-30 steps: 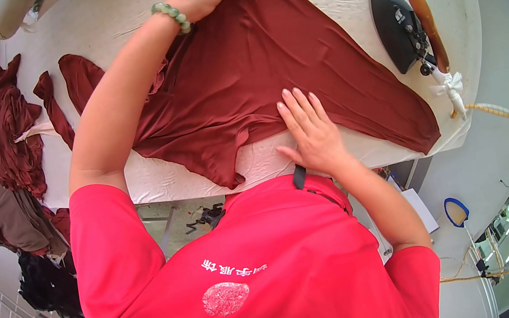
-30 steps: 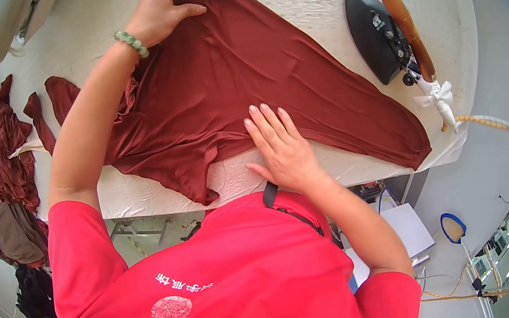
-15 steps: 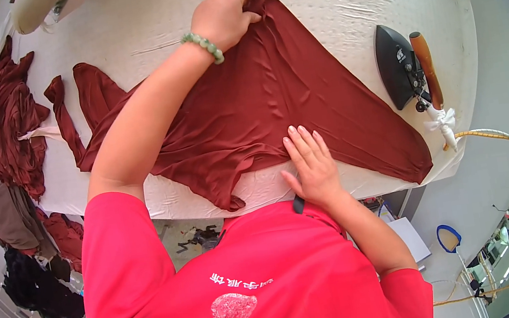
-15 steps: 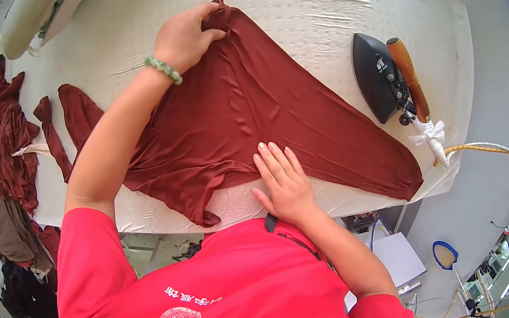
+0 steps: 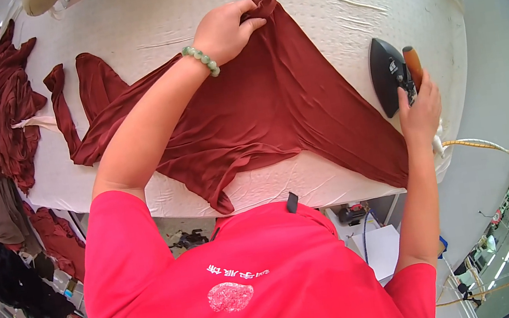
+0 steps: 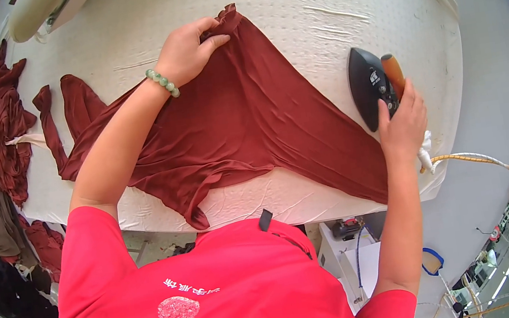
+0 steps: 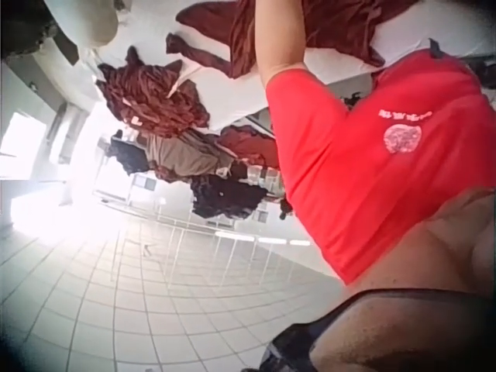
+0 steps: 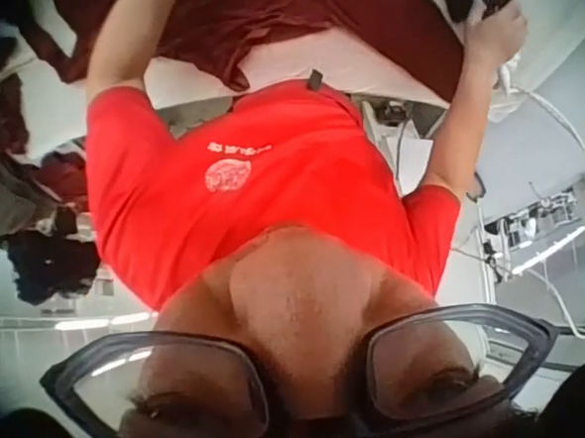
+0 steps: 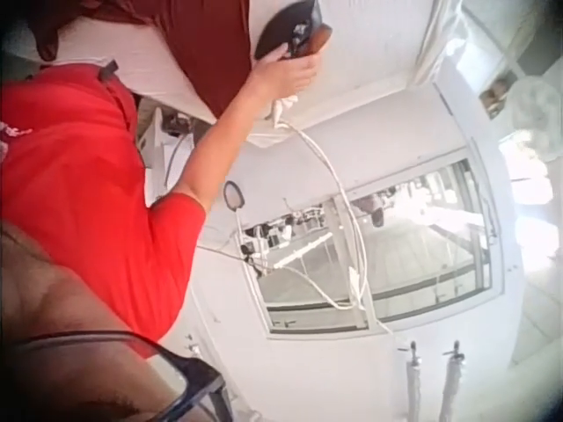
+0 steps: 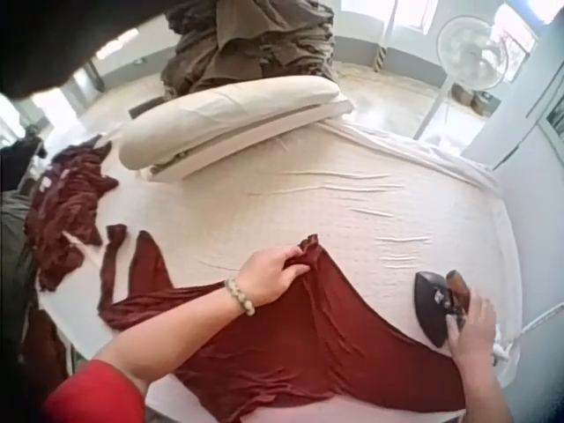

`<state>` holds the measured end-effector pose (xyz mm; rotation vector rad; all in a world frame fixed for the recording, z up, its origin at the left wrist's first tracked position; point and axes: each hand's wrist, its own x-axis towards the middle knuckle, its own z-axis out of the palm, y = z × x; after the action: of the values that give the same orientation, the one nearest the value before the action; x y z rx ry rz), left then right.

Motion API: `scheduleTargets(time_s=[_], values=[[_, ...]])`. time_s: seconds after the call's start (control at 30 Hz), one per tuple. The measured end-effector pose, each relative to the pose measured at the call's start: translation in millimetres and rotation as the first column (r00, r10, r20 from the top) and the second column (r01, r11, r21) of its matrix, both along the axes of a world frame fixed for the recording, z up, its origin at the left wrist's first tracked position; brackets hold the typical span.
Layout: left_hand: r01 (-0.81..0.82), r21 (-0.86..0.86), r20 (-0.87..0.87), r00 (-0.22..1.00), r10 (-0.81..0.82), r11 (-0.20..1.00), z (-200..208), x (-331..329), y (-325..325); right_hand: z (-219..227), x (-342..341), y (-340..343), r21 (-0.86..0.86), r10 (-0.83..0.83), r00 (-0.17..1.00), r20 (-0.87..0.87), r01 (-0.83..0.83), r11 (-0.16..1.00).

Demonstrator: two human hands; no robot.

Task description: Ironing a maroon shirt on a professional work table.

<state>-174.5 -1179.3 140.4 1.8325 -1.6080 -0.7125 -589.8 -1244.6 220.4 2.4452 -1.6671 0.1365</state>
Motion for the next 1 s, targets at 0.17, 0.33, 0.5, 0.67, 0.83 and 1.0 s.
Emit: scheduleTargets(time_s=[0.17, 0.33, 0.5, 0.67, 0.83, 1.0], values=[[0.03, -0.009, 0.087, 0.996, -0.029, 1.0, -14.4, 10.7, 3.9, -12.4, -15.4, -31.3, 0.35, -0.207, 0.977, -0.043, 0.209, 0.913], [-0.013, 0.097, 0.094, 0.996, 0.004, 0.995, -1.3, 20.2, 18.8, 18.1, 6.2, -39.9, 0.776, -0.492, 0.867, 0.075, 0.26, 0.575], [-0.292, 0.041, -0.098, 0.95, 0.295, 0.955, 28.8, -7.2, 83.8, 48.3, 57.7, 4.9, 0.758, -0.355, 0.904, 0.236, 0.058, 0.65], [-0.356, 0.1, 0.084, 0.933, 0.349, 0.929, 15.3, -23.6, 138.3, 39.3, 139.2, 33.6, 0.719, -0.076, 0.959, 0.274, -0.151, 0.678], [-0.601, 0.152, -0.449, 0.666, 0.596, 0.785, 14.1, -34.8, 155.4, 23.9, 220.7, 35.0, 0.704, -0.026, 0.978, 0.207, -0.131, 0.698], [-0.309, -0.064, 0.258, 0.914, 0.314, 0.949, 19.0, -31.4, 174.0, 19.6, 244.1, 31.0, 0.707, 0.068, 0.976, 0.206, -0.197, 0.679]])
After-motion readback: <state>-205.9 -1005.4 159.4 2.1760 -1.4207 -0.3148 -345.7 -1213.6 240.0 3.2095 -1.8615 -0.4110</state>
